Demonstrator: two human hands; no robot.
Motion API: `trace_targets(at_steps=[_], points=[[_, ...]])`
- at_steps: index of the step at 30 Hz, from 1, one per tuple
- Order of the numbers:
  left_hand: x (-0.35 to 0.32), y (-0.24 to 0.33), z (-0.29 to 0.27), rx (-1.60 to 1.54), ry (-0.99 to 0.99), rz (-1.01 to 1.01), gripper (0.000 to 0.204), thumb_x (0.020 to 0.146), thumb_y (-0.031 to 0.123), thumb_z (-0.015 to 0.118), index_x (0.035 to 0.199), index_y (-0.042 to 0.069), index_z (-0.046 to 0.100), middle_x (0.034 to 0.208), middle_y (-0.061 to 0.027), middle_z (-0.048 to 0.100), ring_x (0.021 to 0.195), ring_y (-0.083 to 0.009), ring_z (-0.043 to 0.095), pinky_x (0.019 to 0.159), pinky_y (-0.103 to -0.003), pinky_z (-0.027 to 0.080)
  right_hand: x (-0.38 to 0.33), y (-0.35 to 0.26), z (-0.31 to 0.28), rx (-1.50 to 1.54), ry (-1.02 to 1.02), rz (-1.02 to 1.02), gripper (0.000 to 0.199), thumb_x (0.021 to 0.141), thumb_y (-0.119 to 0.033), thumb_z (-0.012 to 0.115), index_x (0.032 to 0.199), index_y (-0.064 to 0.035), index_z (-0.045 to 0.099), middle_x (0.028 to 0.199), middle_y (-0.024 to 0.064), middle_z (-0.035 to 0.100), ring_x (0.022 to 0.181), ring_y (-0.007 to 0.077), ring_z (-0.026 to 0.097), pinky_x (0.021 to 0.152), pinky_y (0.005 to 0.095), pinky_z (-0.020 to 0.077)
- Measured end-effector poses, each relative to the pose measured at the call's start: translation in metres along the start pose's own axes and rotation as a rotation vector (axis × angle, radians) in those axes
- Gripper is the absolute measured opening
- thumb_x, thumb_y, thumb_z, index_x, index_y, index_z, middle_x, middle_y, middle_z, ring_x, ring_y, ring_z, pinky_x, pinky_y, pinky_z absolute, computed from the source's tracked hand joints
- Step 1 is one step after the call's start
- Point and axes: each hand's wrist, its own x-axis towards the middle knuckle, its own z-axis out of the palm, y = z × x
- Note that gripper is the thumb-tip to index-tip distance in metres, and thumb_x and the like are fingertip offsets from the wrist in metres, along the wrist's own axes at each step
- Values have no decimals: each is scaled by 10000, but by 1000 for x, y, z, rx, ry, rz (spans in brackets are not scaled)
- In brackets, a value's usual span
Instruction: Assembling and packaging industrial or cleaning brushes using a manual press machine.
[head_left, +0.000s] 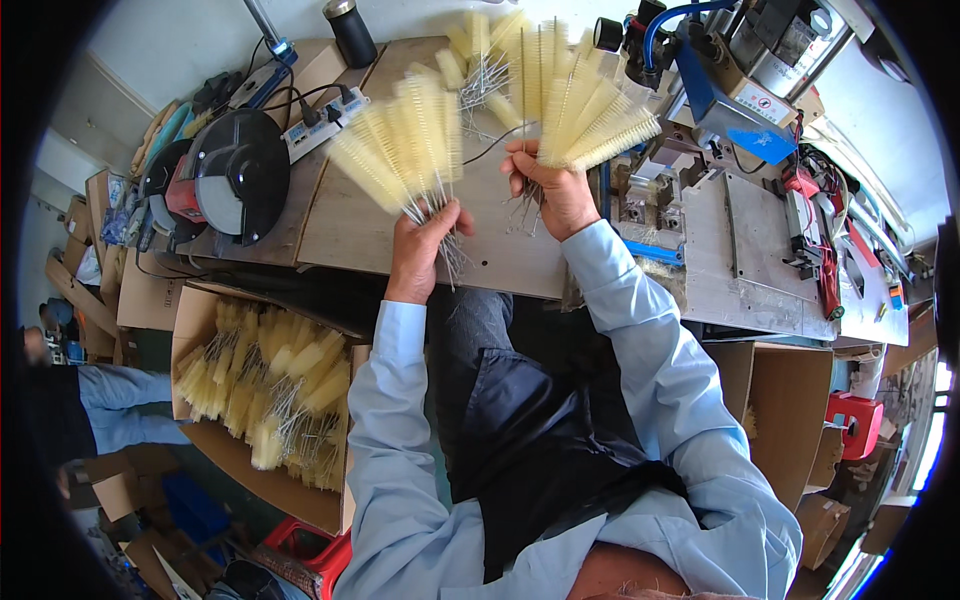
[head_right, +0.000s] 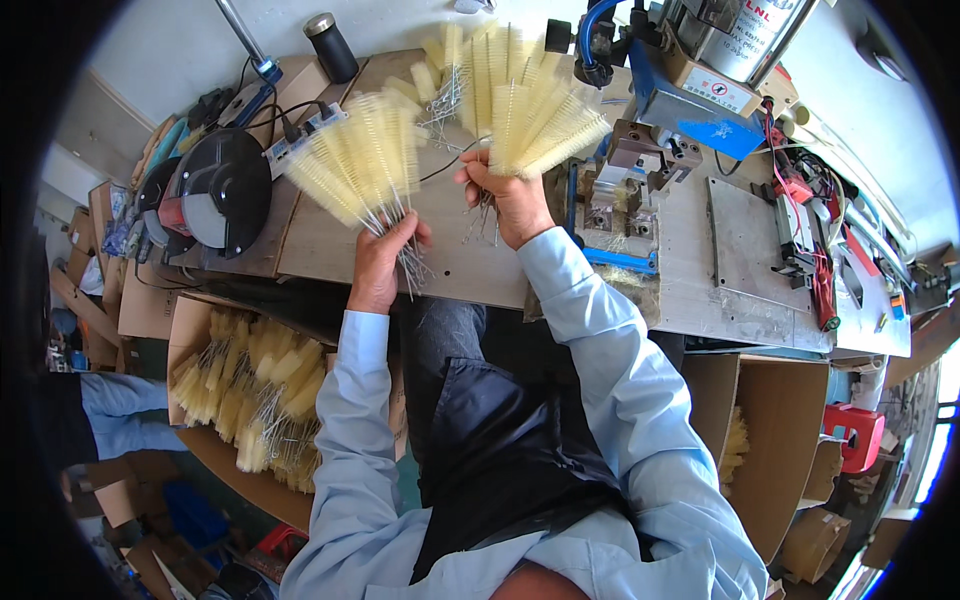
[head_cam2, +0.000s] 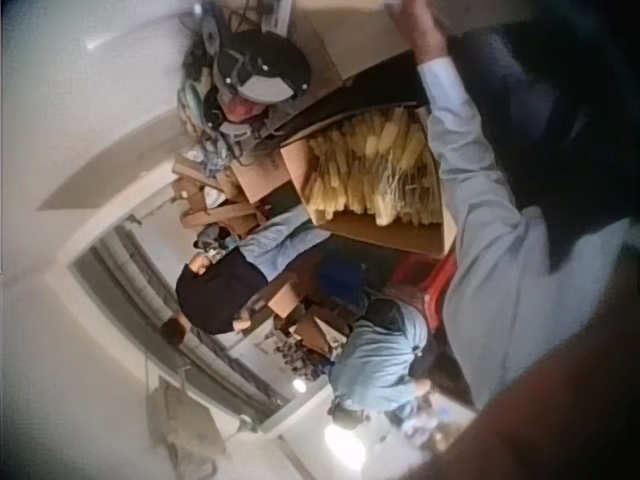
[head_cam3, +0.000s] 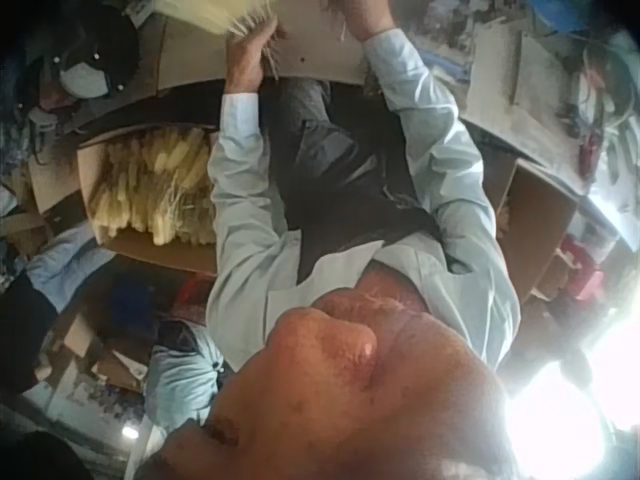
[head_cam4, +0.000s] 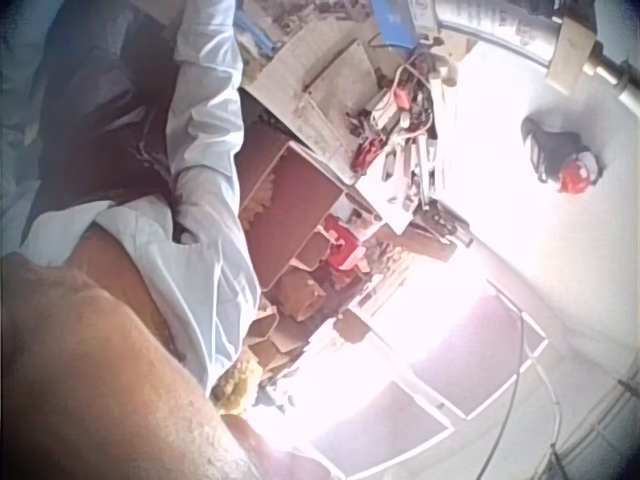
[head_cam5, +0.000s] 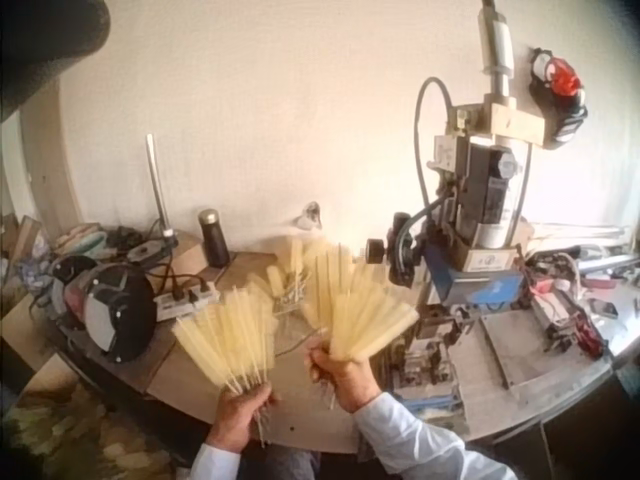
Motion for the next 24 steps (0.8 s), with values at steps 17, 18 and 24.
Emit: trace_targets(at_steps=[17, 18, 24], points=[[25, -28, 30, -323, 15, 248, 406, 932, 125, 705, 1299, 2, 583, 1273, -64, 608, 1164, -158, 558, 1010, -317, 438, -25, 46, 21, -639, -56, -302, 435, 920, -210, 686, 1311, -49, 583, 1212, 149, 657, 1095, 293, 617, 941, 379, 484], [22, -24, 23, -318, 18, 244, 406, 932, 125, 705, 1299, 2, 583, 1273, -64, 608, 1164, -158, 558, 1010, -317, 438, -26, 39, 25, -743, -111, -286, 443, 915, -216, 691, 1312, -49, 583, 1230, 154, 650, 1101, 297, 616, 947, 382, 484], [16, -21, 14, 115, -170, 96, 385, 957, 209, 654, 1269, -13, 626, 1270, -74, 635, 1189, -187, 559, 1045, -340, 409, -7, 60, -3, -732, -178, -546, 378, 864, -136, 708, 1227, -54, 636, 1128, 124, 685, 1026, 252, 633, 889, 388, 501]])
